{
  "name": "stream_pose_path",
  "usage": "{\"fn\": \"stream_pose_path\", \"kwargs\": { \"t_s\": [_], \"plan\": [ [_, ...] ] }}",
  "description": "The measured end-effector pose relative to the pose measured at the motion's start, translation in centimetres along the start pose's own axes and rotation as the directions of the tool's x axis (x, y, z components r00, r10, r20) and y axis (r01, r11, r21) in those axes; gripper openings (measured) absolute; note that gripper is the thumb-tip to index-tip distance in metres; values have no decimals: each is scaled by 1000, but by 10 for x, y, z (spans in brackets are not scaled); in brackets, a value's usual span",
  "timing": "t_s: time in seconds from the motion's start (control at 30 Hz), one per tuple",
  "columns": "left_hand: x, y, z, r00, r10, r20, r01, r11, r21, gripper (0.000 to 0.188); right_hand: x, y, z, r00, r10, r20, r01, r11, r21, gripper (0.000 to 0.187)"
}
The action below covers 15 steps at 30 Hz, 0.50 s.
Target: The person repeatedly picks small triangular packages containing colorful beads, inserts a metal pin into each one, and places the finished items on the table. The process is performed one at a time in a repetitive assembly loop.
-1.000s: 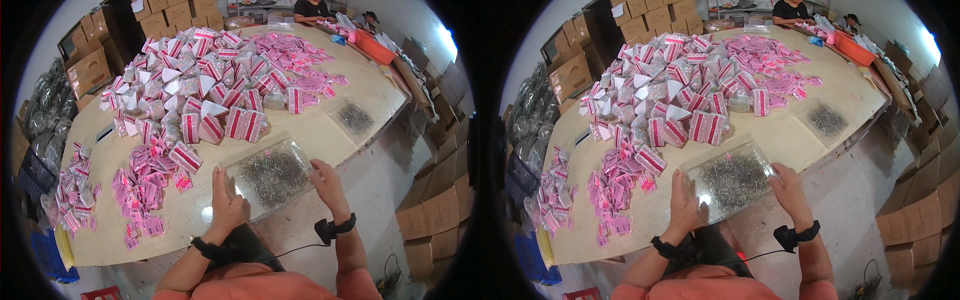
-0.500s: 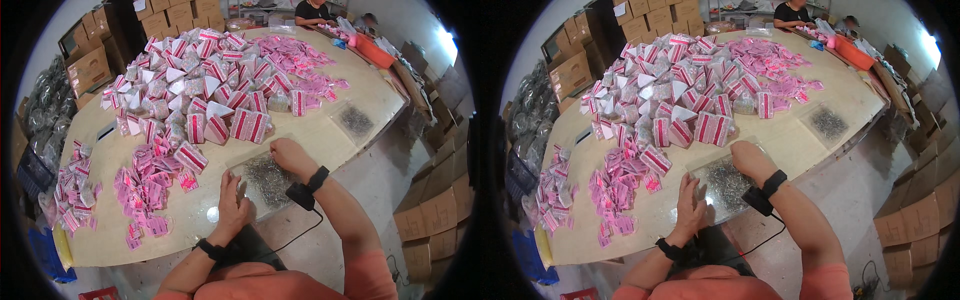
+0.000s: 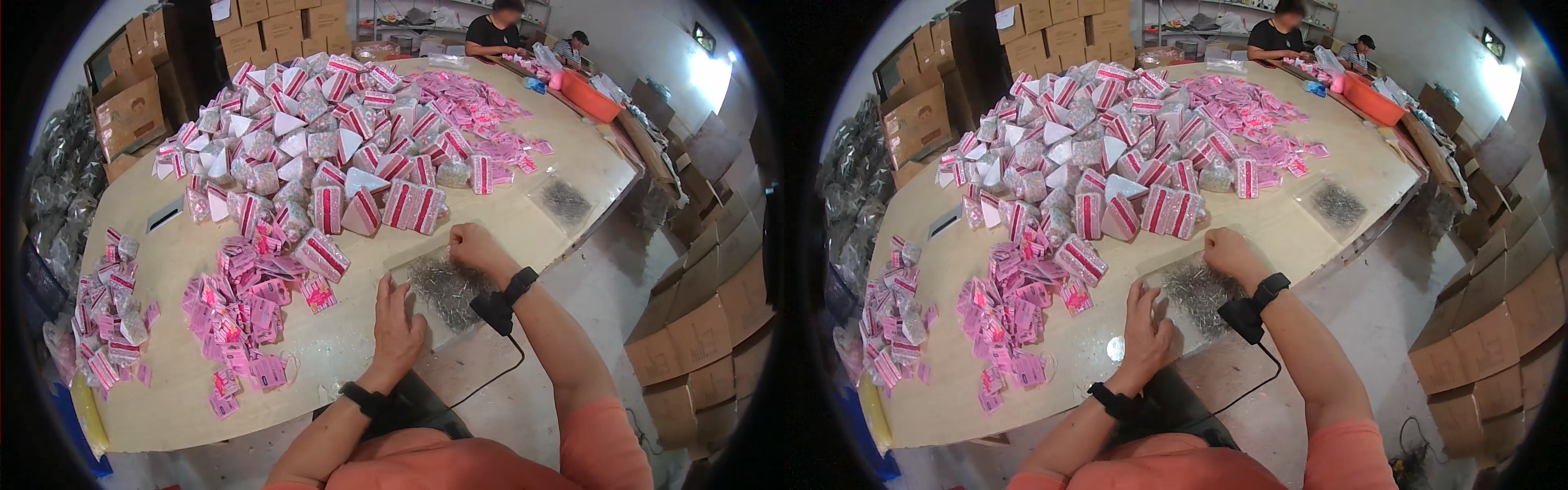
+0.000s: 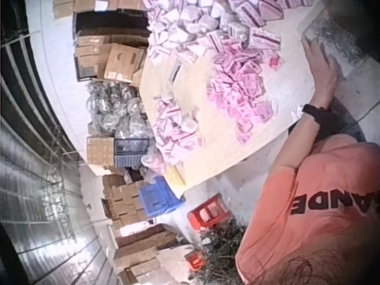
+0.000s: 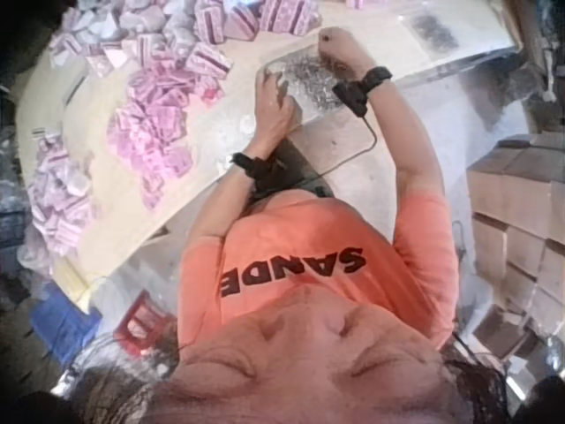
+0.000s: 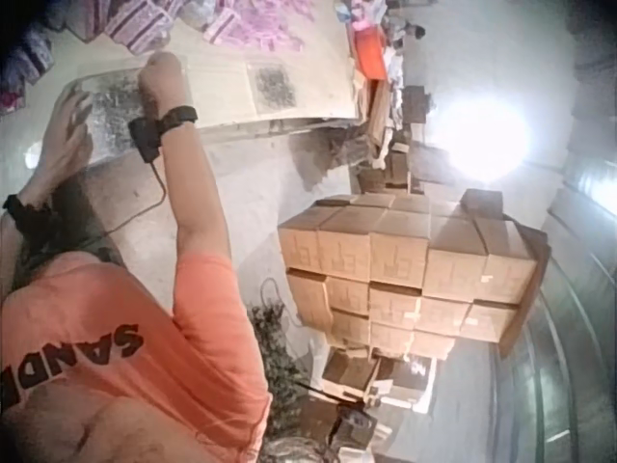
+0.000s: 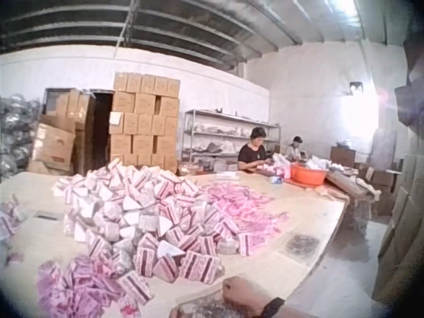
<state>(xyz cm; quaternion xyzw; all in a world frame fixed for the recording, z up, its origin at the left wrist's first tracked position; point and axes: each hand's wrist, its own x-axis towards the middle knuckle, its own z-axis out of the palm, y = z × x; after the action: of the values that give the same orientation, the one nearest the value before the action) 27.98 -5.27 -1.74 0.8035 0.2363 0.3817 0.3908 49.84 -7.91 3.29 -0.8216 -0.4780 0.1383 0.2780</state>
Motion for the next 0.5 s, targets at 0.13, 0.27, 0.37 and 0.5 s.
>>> {"fn": "stream_pose_path", "kwargs": {
  "t_s": [0.13, 0.27, 0.37, 0.5],
  "plan": [
    [-1, -2, 3, 1000, 11, -8, -11, 1000, -4, 46, -8, 4, -7, 991, -28, -128, 45, 991, 128, 9],
    [0, -1, 3, 1000, 15, -16, -14, 1000, 14, 46, -14, 7, -9, 988, -19, -156, 54, 973, 223, 6],
    [0, -3, 4, 999, 22, -26, -21, 1000, 22, 46, -17, 3, -10, 985, 1, -175, 41, 970, 239, 7],
    [0, -2, 4, 1000, 15, -23, -14, 999, 29, 46, -17, 7, -14, 984, -56, -171, 103, 954, 281, 9]
  ]
}}
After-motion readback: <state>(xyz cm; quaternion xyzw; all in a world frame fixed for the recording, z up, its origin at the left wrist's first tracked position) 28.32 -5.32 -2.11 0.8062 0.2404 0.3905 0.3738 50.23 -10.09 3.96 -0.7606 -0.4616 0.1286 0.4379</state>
